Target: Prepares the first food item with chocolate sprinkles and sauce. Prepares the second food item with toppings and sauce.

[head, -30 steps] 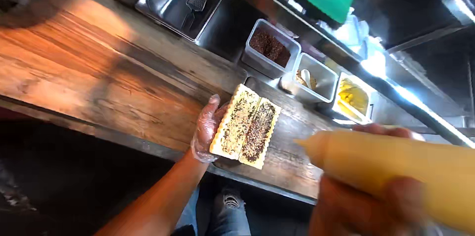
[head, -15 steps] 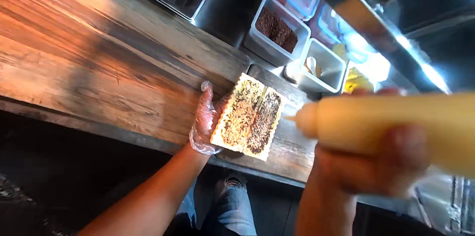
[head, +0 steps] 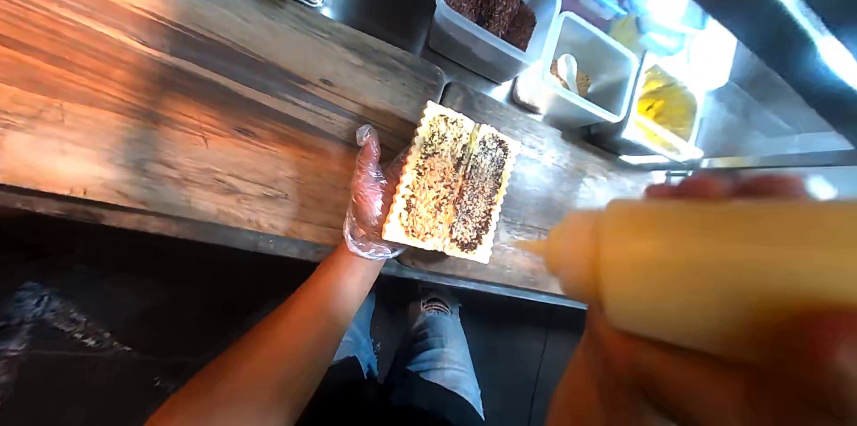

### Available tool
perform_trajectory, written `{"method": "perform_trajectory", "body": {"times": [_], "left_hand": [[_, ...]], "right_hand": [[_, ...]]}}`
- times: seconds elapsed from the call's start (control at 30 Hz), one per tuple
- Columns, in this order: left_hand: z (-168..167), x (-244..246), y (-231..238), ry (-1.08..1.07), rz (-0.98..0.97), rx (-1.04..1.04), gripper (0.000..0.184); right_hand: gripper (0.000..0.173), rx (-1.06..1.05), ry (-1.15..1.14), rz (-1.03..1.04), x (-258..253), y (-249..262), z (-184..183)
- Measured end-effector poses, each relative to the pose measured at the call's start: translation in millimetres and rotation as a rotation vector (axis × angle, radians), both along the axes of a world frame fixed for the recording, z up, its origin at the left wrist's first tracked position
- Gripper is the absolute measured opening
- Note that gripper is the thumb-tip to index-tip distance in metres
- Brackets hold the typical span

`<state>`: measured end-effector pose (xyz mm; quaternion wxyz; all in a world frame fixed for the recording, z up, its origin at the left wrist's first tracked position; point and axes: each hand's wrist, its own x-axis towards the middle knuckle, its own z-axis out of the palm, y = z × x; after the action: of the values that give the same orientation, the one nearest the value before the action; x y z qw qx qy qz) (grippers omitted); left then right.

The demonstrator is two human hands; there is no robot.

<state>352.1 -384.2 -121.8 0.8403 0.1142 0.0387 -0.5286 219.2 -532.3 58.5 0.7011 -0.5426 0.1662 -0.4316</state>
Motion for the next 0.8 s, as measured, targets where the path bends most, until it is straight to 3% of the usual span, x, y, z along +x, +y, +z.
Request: {"method": "perform_trajectory", "body": {"times": [0.17, 0.33, 0.5, 0.6, 0.67, 0.8], "left_hand": [[4.3, 1.1, -1.5, 0.017, 0.005, 0.041, 0.08], [4.0, 0.3, -1.3, 0.004, 0.018, 0.013, 0.081], [1.9, 0.0, -1.9, 0.021, 0.013, -0.011, 0.08], [2.1, -1.4, -0.3, 0.016, 0.004, -0.027, 0.079], [13.4, 3.0, -4.3, 0.022, 0.005, 0.033, 0.074], [10.1, 4.3, -1.9, 0.011, -0.023, 0.025, 0.075]], "right_hand": [[0.042, -0.114, -0.08, -0.121, 39.2, -33.6, -5.0], [0.049, 0.048, -0.003, -0.036, 0.8, 0.9, 3.7], [0.039, -0.06, -0.066, -0.086, 33.5, -34.7, -1.1], [0.051, 0.041, -0.003, -0.003, 2.4, -10.8, 3.3], [0.047, 0.036, 0.008, -0.027, 1.7, -6.6, 1.1], [0.04, -0.066, -0.077, -0.078, 26.8, -45.6, -1.4]]}}
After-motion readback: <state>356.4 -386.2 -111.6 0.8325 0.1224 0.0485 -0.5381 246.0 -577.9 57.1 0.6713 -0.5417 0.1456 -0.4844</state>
